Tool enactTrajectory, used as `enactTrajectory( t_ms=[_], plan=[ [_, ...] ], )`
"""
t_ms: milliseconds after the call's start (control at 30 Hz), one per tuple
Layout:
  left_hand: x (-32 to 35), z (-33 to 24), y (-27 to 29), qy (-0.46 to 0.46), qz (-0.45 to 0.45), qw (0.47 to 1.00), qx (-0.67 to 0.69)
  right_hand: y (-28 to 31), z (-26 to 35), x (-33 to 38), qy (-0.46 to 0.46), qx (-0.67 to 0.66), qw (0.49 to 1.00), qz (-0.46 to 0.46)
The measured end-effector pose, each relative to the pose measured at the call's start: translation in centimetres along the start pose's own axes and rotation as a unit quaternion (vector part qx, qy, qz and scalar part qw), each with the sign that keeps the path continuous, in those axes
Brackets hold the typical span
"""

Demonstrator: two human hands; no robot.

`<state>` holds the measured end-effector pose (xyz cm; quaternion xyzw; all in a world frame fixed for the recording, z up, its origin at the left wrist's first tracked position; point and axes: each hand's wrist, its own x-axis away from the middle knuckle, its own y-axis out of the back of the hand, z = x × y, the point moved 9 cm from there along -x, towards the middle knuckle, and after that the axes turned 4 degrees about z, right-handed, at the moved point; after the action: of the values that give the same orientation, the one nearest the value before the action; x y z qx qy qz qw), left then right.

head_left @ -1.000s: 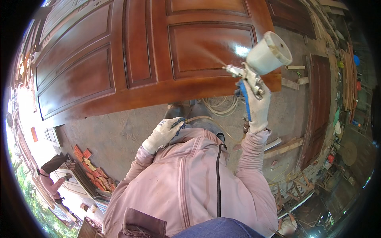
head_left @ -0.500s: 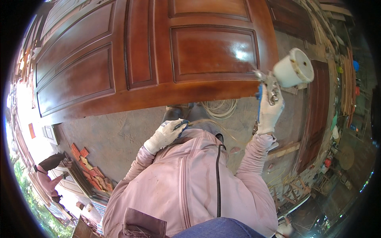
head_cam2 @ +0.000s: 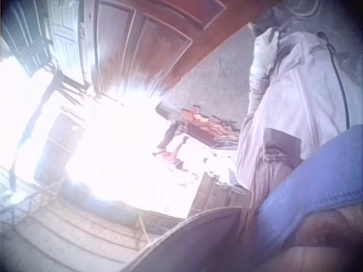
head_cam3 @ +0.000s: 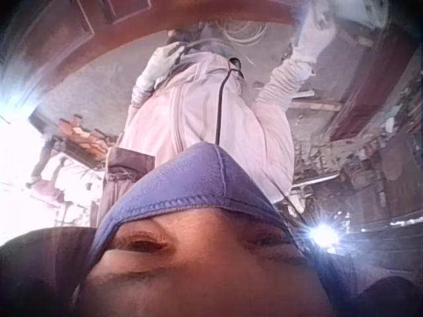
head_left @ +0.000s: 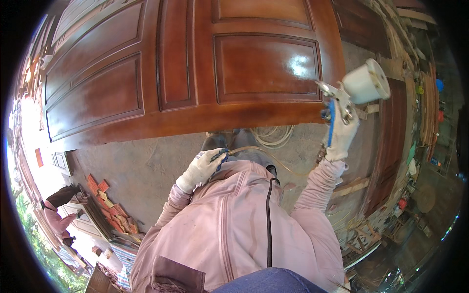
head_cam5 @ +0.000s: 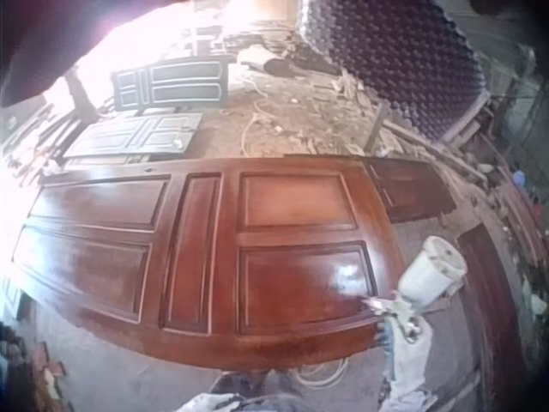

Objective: The person uses a spray gun to apply a finish to a large wooden door. They move the spray gun in steady horizontal and vertical passes across the door surface, covering the panels and edges.

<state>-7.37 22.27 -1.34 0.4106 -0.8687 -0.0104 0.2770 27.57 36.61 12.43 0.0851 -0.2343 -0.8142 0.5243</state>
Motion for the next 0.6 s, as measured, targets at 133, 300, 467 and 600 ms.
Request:
enactTrajectory(
  t_ms=[133,300,467,600],
  plan=[
    [-0.1,-0.6,-0.9,-0.07,-0.034,0.996,-0.047,3.7,0.4,-1.0,0.042,0.093,0.991,-0.082],
    [0.7,-3.9,0.5,-0.252,-0.145,0.94,-0.179,2.2,2.4,-4.3,0.182,0.14,0.967,-0.108],
    [-1.1,-0.8,0.8,-0.034,-0.049,0.998,0.005,-3.4,4.5,-8.2,0.229,0.127,0.964,-0.054],
    [-1.6,-0.8,1.5,0.027,-0.083,0.989,0.121,-8.7,5.0,-9.3,0.111,0.048,0.99,0.072]
  ],
)
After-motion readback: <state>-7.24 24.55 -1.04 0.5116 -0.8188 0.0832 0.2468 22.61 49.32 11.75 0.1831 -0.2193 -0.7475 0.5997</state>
